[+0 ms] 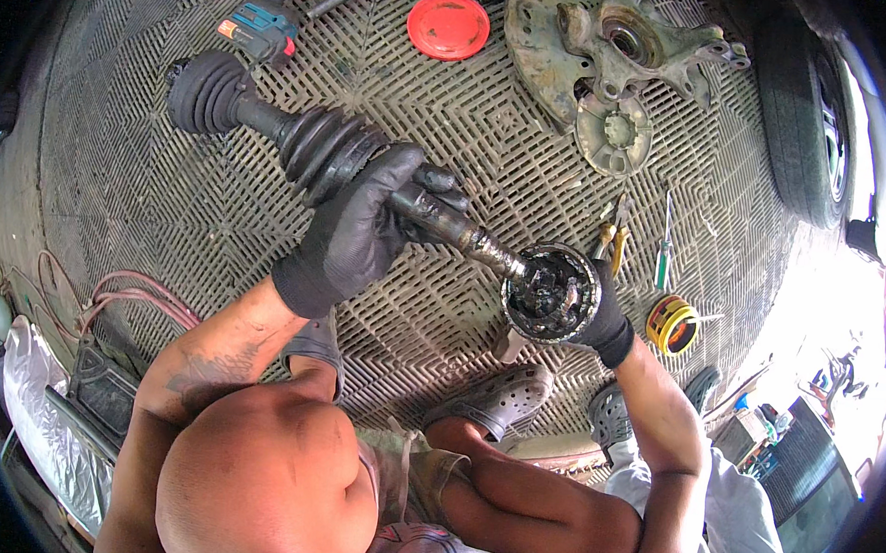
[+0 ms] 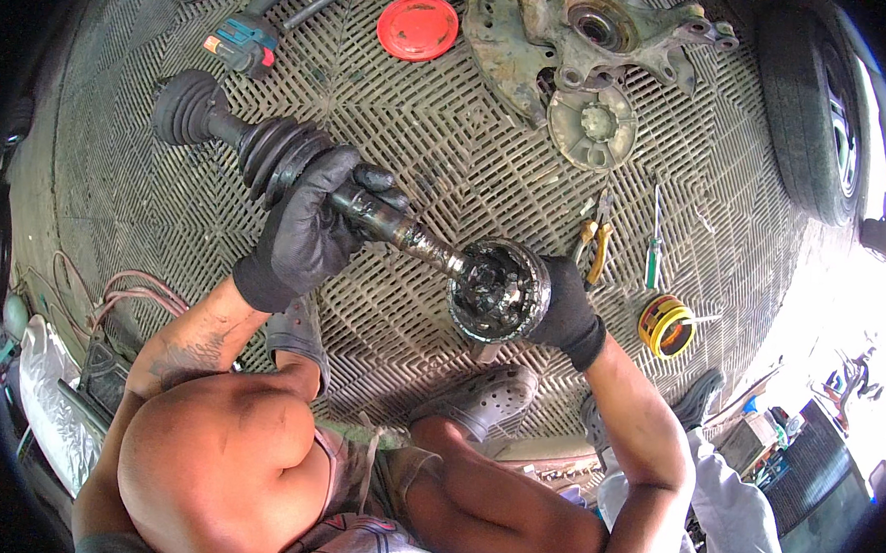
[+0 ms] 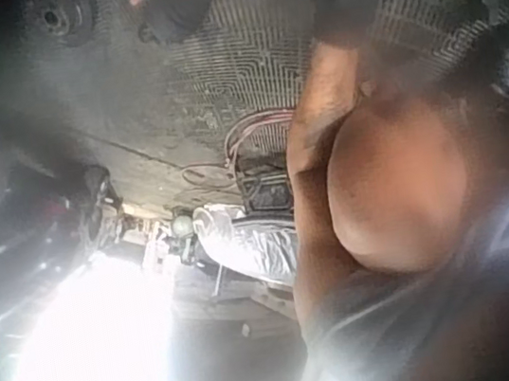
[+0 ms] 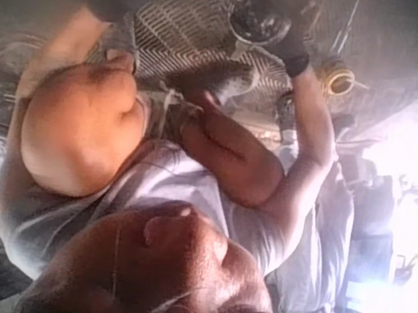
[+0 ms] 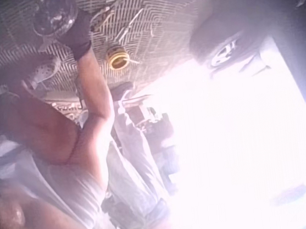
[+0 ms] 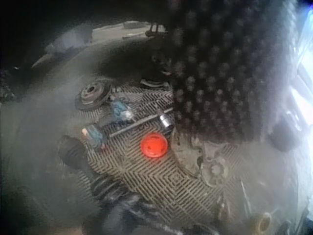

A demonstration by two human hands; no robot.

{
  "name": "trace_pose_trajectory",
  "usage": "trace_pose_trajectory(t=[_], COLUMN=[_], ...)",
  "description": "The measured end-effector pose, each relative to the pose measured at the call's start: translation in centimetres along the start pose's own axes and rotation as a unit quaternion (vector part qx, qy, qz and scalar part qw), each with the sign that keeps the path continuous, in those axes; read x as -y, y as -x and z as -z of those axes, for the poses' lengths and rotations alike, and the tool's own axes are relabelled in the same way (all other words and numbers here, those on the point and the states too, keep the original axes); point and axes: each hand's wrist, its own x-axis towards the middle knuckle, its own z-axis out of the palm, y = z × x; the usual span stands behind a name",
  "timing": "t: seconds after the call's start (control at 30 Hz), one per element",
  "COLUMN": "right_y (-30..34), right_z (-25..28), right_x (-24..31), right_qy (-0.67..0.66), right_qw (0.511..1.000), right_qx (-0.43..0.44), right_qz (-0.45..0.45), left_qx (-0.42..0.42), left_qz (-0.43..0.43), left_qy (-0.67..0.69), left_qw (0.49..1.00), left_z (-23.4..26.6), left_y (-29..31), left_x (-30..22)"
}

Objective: The person works on a car axle shaft in a garage. They remove a boot from the shaft, apply grease to the joint, and reattach the boot. The person uses a hammer and a screwdriver during the process.

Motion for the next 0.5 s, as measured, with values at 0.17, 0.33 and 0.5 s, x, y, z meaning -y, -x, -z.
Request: trace_pose_trajectory(t=[0.17,0.33,0.5], right_y=[-0.5,-0.4,0.2], right_z=[0.7,-0.1,-1.1], right_x=[0.6,1.7,1.7], right_qy=[0.001,0.048,0.114], right_qw=[0.998,0.995,0.993], right_qx=[0.047,0.061,0.034], right_qz=[-0.033,-0.068,0.014], left_qx=[-0.057,-0.075,-0.034], left_qz=[0.015,-0.001,0.001], left_qy=[-0.066,-0.081,-0.01], left_qw=[0.996,0.994,0.999], left_z=[0.9,2.3,3.1], left_y=[0.0,-0.1,0.2], left_x=[0.0,0.5,1.6])
